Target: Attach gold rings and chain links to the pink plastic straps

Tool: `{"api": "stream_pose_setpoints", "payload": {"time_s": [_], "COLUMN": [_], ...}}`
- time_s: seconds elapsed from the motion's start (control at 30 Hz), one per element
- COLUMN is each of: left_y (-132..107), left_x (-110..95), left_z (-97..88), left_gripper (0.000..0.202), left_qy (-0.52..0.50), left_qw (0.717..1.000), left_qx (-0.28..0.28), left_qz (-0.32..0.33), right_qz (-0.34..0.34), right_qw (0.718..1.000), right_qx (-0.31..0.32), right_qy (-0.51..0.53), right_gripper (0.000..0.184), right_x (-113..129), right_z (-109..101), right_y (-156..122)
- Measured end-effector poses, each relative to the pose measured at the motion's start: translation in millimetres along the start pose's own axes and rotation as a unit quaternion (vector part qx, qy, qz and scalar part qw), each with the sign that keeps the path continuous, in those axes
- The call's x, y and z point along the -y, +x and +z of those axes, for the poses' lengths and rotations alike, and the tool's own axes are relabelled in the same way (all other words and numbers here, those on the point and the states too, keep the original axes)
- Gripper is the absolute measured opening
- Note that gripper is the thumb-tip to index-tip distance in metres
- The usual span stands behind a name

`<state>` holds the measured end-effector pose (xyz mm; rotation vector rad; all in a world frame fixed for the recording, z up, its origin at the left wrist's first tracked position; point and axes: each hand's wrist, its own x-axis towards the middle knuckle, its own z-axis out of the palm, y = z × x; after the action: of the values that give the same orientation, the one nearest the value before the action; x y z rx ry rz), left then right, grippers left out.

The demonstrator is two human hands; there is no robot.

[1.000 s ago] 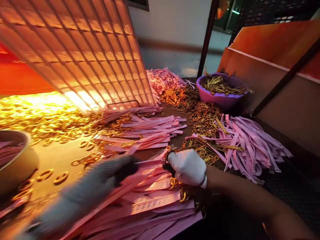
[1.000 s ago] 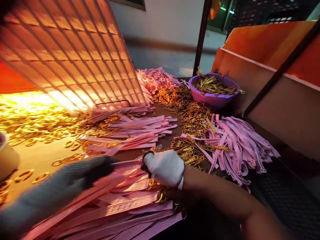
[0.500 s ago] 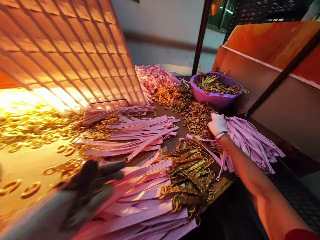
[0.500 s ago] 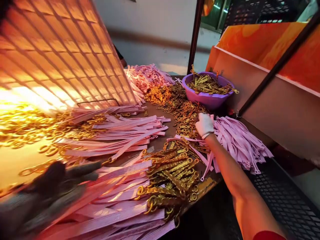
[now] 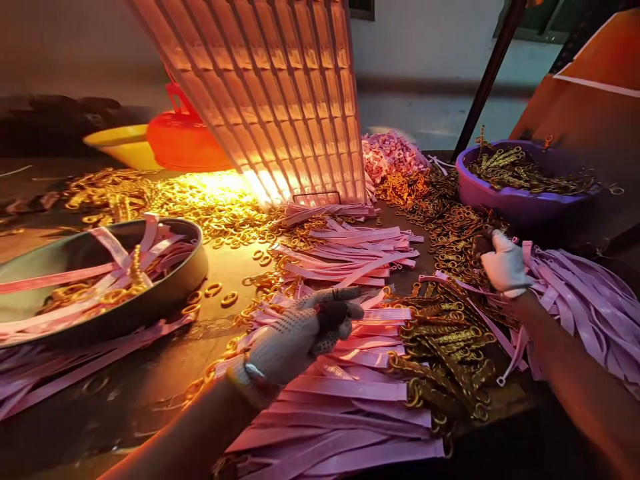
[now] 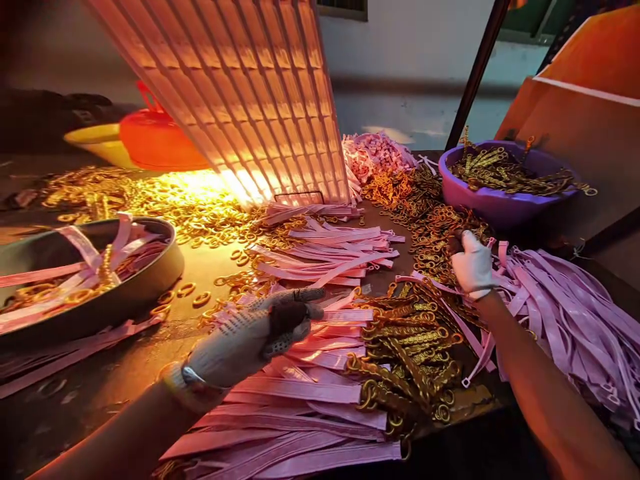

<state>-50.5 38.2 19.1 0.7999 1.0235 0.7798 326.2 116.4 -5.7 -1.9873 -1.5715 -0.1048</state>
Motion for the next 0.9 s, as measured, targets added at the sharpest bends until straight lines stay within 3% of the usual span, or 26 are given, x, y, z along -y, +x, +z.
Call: {"api": "stream_pose_setpoints", "payload": {"time_s": [0.07,0.13,0.2,0.3,0.43,0.5,0.67,0.73,0.9], "left_y": [-2.8,-5.1,-6.4,-6.6,-7.9,-10.0,-13.5,-12.1,-5.5], "left_x": [1.8,3.5,6.6,13.5,18.3,16.7,10.1,11.0,18.9], "left_z": [5.4,12.7,18.4,22.1,26.0,30.0,36.8,35.8,30.1], "left_gripper": [0.048,0.045,0.042,0.044,0.042,0.044,0.033,0.027,0.037], "left_qy": [0.048,0.077,0.082,0.062,0.076,0.08,0.061,0.039,0.006], "left_qw": [0.998,0.996,0.995,0.994,0.983,0.98,0.987,0.988,0.985], "left_qx": [-0.004,0.005,0.022,0.038,0.017,0.024,0.094,0.127,0.175], "left_qz": [0.028,0.045,0.057,0.081,0.166,0.179,0.117,0.079,0.001], "right_qz": [-0.097,-0.186,-0.244,-0.286,-0.274,-0.284,-0.386,-0.398,-0.416], "right_qw": [0.981,0.936,0.909,0.909,0.919,0.924,0.896,0.894,0.902], "right_qx": [0.079,0.176,0.234,0.232,0.212,0.202,0.181,0.174,0.115], "right_qy": [0.148,0.242,0.243,0.196,0.19,0.16,0.122,0.109,0.022], "right_gripper": [0.025,0.023,0.021,0.022,0.024,0.024,0.032,0.028,0.022], "right_x": [39.7,82.8,119.5,150.3,154.1,151.5,153.7,157.2,159.3], "right_z": [-2.6,-6.6,-12.2,-21.6,-25.7,-23.5,-19.9,-20.4,-18.2], "right_y": [-27.8,-58.6,-85.8,-112.5,-126.1,-127.8,-126.1,-126.4,-134.2]}}
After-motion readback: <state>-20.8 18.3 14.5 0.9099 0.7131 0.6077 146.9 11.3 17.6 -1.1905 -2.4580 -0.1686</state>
